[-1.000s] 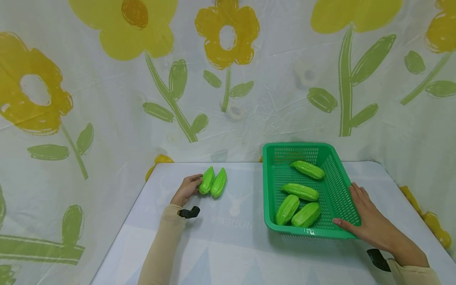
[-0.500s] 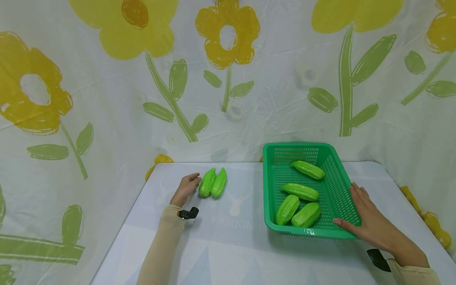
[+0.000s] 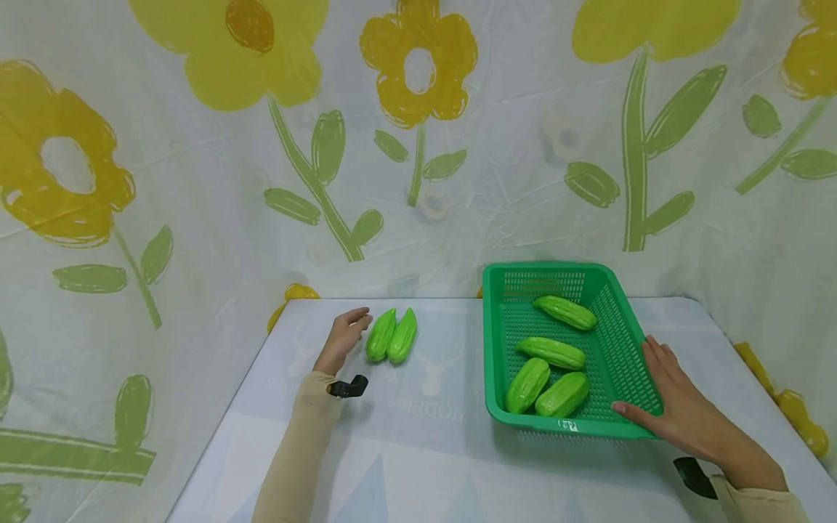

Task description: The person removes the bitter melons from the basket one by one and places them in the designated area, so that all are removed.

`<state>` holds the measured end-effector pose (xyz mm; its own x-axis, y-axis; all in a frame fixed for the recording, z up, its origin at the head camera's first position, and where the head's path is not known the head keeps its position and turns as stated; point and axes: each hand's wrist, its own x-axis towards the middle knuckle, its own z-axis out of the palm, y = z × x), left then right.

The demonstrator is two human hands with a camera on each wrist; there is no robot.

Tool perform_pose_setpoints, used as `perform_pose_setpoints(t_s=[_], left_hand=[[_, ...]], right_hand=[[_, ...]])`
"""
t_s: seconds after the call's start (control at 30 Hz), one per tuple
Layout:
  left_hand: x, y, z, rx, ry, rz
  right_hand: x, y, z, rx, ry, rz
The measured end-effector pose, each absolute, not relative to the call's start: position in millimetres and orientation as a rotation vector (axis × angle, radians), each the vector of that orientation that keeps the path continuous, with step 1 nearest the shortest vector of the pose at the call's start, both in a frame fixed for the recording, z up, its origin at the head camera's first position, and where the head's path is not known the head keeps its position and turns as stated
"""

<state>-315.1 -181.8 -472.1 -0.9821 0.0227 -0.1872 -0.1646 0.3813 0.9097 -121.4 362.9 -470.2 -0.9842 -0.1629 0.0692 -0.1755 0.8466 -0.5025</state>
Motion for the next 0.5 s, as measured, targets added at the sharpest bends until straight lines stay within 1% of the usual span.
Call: perform_pose_setpoints(t_s=[0.5], left_hand=[[-311.6,-133.8,-421.5,0.084,2.409,1.776]], right_hand=[[-123.8,364.6,-473.3,0.314,-2.963,0.679]])
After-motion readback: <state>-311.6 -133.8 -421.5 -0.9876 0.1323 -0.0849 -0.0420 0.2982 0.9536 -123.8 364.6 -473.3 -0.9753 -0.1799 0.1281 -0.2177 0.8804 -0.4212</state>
